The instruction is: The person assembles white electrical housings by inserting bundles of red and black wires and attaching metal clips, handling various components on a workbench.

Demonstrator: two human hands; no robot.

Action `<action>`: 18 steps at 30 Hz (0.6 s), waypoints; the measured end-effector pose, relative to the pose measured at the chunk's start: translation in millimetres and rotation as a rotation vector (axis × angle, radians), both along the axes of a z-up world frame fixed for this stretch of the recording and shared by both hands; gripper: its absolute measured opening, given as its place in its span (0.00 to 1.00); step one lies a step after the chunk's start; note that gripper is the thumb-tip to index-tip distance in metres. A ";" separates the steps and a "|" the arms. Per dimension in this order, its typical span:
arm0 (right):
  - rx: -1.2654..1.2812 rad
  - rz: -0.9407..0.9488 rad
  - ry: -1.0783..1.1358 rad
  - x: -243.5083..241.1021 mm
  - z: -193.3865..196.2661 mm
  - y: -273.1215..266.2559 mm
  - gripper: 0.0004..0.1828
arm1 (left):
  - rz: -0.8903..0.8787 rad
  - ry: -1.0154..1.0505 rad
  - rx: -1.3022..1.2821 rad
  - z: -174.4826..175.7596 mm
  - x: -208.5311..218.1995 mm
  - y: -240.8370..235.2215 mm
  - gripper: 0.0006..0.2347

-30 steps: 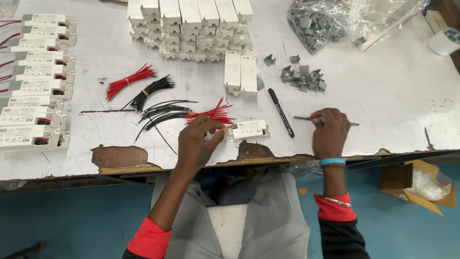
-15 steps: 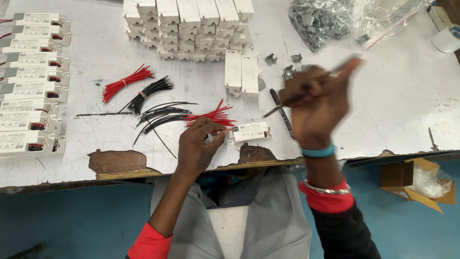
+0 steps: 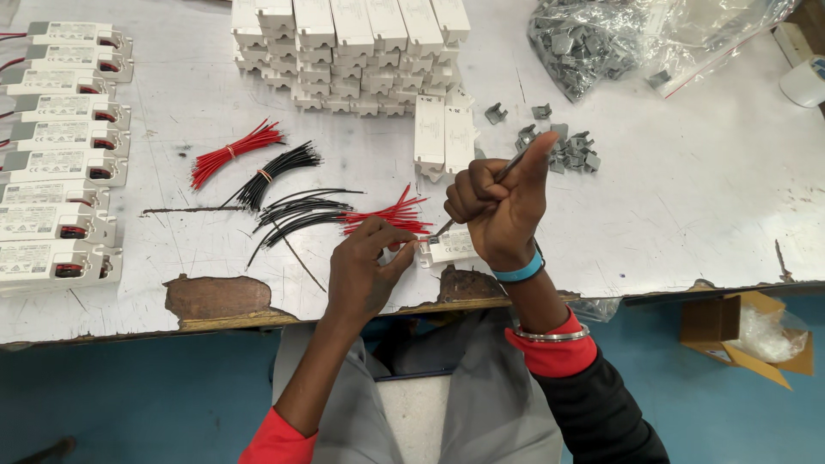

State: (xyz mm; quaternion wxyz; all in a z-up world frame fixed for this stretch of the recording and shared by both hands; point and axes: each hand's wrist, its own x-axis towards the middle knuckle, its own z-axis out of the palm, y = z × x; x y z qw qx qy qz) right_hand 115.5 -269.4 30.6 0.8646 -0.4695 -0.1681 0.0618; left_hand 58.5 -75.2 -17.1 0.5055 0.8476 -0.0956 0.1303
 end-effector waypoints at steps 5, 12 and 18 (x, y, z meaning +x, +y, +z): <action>-0.017 -0.042 0.020 2.0 -3.4 3.8 0.41 | 0.014 0.005 0.036 0.5 0.0 -0.8 0.06; -0.059 -0.074 0.005 4.9 -10.3 7.9 0.41 | 0.014 0.024 0.054 1.1 0.5 -1.1 0.06; -0.064 -0.084 0.002 0.1 -16.4 9.8 0.42 | 0.012 0.012 0.079 1.8 0.9 -3.5 0.05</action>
